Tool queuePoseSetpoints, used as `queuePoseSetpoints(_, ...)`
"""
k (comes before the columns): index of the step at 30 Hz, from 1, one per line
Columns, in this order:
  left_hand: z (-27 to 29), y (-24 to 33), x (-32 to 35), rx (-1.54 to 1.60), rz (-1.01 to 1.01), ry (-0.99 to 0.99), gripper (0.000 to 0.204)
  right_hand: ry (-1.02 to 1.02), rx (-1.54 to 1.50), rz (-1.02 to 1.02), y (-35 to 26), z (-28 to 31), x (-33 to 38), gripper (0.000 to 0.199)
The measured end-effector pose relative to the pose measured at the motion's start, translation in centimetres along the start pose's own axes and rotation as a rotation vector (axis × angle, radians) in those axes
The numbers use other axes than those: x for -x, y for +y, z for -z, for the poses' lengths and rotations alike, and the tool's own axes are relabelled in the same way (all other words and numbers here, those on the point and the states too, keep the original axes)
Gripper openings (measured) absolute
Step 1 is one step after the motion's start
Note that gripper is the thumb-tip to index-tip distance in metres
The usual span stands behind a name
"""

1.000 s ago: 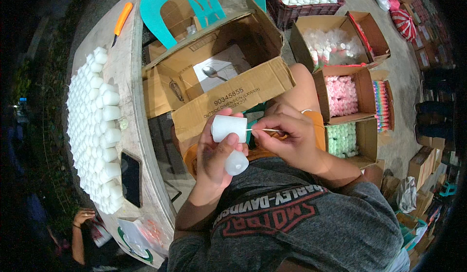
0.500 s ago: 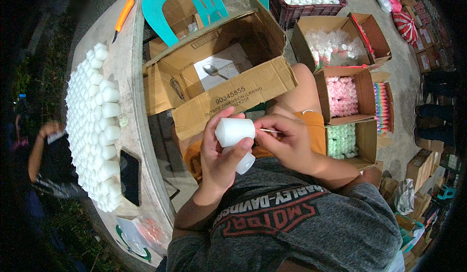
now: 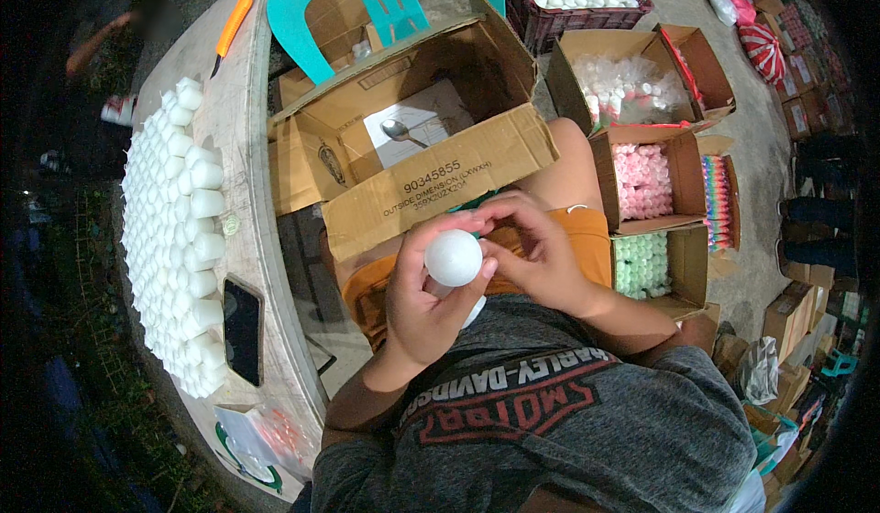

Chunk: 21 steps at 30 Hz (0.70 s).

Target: The person scoops white wax into small cylindrical molds using a spoon, then inserts wicks into the center of each filled mold and trims the wick with scissors. The finished candles are placed into a cardboard box.

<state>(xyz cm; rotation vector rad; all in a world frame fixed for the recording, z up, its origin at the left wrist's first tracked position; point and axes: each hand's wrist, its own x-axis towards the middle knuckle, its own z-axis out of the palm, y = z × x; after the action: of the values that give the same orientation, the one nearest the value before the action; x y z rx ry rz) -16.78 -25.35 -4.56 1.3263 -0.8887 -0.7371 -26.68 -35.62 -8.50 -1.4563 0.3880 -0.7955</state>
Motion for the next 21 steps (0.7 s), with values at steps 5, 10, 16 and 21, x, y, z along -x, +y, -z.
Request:
queuePoseSetpoints(5, 1.2, -0.2, -0.6, -0.52, -0.113, 0.028, 0.043, -0.073, 0.402, 0.32, -2.6, 1.7, -0.5, 0.024)
queuePoseSetpoints(10, 1.2, 0.3, -0.9, -0.698, -0.12, 0.058, 0.045, -0.159, 0.481, 0.394, -3.0, 1.2, -1.2, 0.026)
queuePoseSetpoints(16, 1.0, 0.6, -0.8, -0.826, -0.108, 0.083, 0.047, -0.133, 0.525, 0.439, -2.3, 0.8, -0.9, 0.024)
queuePoseSetpoints(21, 1.2, 0.3, -0.7, -1.003, -0.166, 0.079, 0.049, -0.119, 0.469, 0.307, -2.3, 0.5, -0.8, 0.016)
